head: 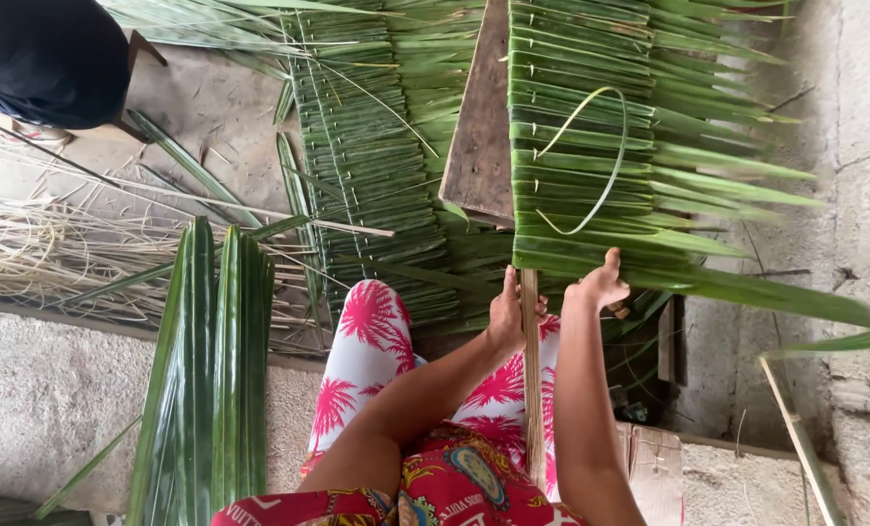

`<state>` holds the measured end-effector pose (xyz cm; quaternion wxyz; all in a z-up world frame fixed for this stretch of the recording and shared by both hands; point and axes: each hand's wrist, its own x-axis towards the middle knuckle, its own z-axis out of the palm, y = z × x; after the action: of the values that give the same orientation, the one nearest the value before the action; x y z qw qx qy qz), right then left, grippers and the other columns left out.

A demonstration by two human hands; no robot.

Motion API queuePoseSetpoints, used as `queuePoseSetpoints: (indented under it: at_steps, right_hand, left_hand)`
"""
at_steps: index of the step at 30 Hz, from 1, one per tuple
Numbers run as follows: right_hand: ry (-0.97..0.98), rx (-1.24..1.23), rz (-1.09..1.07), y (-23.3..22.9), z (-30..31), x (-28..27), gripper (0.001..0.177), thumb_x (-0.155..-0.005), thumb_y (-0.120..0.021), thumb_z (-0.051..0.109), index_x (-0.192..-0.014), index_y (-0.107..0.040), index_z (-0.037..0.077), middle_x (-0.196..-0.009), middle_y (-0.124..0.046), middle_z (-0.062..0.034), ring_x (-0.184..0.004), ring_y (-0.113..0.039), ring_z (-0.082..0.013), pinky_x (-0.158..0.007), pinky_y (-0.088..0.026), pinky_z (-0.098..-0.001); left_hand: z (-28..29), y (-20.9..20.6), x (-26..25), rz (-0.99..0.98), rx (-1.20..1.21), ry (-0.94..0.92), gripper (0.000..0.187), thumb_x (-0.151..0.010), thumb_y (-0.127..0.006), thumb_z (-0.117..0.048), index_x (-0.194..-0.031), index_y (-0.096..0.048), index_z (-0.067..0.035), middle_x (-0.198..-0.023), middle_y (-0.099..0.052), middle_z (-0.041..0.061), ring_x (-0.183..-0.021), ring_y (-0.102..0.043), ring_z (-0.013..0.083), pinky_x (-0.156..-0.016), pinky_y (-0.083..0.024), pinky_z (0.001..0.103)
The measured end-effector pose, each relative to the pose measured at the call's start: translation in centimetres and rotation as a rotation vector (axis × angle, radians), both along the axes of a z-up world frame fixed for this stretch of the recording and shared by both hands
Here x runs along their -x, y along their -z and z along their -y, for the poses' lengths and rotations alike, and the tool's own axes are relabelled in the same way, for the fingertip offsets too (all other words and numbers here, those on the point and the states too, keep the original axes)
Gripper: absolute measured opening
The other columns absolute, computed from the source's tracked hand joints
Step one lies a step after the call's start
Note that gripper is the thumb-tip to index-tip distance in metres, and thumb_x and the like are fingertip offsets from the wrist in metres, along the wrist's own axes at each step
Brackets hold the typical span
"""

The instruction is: Weaving palm leaves onto a wooden frame to create thatch roofing

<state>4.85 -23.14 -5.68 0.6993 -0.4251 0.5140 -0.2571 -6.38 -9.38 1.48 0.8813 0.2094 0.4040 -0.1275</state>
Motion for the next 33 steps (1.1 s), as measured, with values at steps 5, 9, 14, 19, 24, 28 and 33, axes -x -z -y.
queuePoseSetpoints:
  at_steps: [5,9,14,19,24,28,33]
  right_hand:
    - [0.082,-0.314,0.142,6.3,0.7,-1.0,0.075,-0.087,-0.084,0.008,-0.142,-0.035,-0.005,-0.131,-0.053,-0.0336,-0.115,-0.064,-0.0476,-0.085,-0.058,-0.0704]
    - [0.064,-0.452,0.114,4.8,0.2,-0.8,0.060,-0.087,-0.080,0.006,-0.135,-0.047,-0.010,-0.122,-0.060,-0.0317,-0.110,-0.066,-0.0500,-0.082,-0.057,-0.0730]
    - [-0.051,-0.513,0.032,4.9,1.0,-0.7,0.063,-0.089,-0.080,0.015,-0.139,-0.045,-0.004,-0.127,-0.058,-0.0267,-0.113,-0.064,-0.0467,-0.085,-0.056,-0.0708]
    - [0.024,-0.284,0.108,4.6,0.5,1.8,0.078,-0.086,-0.089,0.024,-0.137,-0.035,-0.001,-0.127,-0.056,-0.0266,-0.111,-0.067,-0.0385,-0.083,-0.062,-0.0667]
    - [0.105,-0.284,0.117,4.5,-1.2,2.4,0.083,-0.085,-0.092,0.025,-0.138,-0.034,-0.004,-0.133,-0.051,-0.0289,-0.121,-0.059,-0.0440,-0.093,-0.052,-0.0713]
    - [0.032,-0.146,0.049,4.7,0.7,-1.1,0.089,-0.082,-0.095,0.022,-0.141,-0.033,-0.004,-0.146,-0.040,-0.0283,-0.136,-0.048,-0.0441,-0.094,-0.044,-0.0745]
    - [-0.045,-0.068,-0.032,5.4,1.3,-2.6,0.087,-0.081,-0.095,0.025,-0.140,-0.035,0.000,-0.147,-0.039,-0.0252,-0.140,-0.044,-0.0436,-0.093,-0.044,-0.0755]
  left_hand:
    - [-0.1,0.1,-0.2,0.006,-0.062,-0.005,0.064,-0.091,-0.074,-0.065,-0.097,-0.053,-0.004,-0.076,-0.067,0.026,-0.052,-0.065,0.0253,-0.041,-0.056,0.035]
    - [0.0,0.4,-0.4,0.011,-0.061,-0.005,0.063,-0.094,-0.071,-0.065,-0.105,-0.045,-0.009,-0.074,-0.065,0.023,-0.050,-0.061,0.0226,-0.037,-0.049,0.031]
    - [0.2,0.9,-0.6,0.046,-0.086,-0.033,0.060,-0.096,-0.070,-0.063,-0.107,-0.044,-0.009,-0.074,-0.063,0.025,-0.049,-0.061,0.0242,-0.036,-0.048,0.032]
    - [0.7,2.1,-1.0,0.019,-0.125,-0.043,0.065,-0.093,-0.065,-0.075,-0.104,-0.049,-0.013,-0.069,-0.065,0.027,-0.044,-0.061,0.0262,-0.033,-0.048,0.034]
    - [1.1,2.7,-1.2,0.027,-0.199,-0.023,0.069,-0.094,-0.061,-0.076,-0.101,-0.056,-0.008,-0.070,-0.067,0.028,-0.042,-0.063,0.0264,-0.033,-0.052,0.037]
    - [0.5,0.1,-0.7,0.025,-0.128,-0.031,0.060,-0.095,-0.068,-0.067,-0.102,-0.052,-0.010,-0.066,-0.063,0.026,-0.042,-0.058,0.0256,-0.031,-0.046,0.033]
    - [1.1,-0.5,-0.8,0.081,-0.257,-0.023,0.058,-0.100,-0.061,-0.065,-0.097,-0.056,-0.006,-0.062,-0.063,0.023,-0.038,-0.055,0.0199,-0.031,-0.044,0.030]
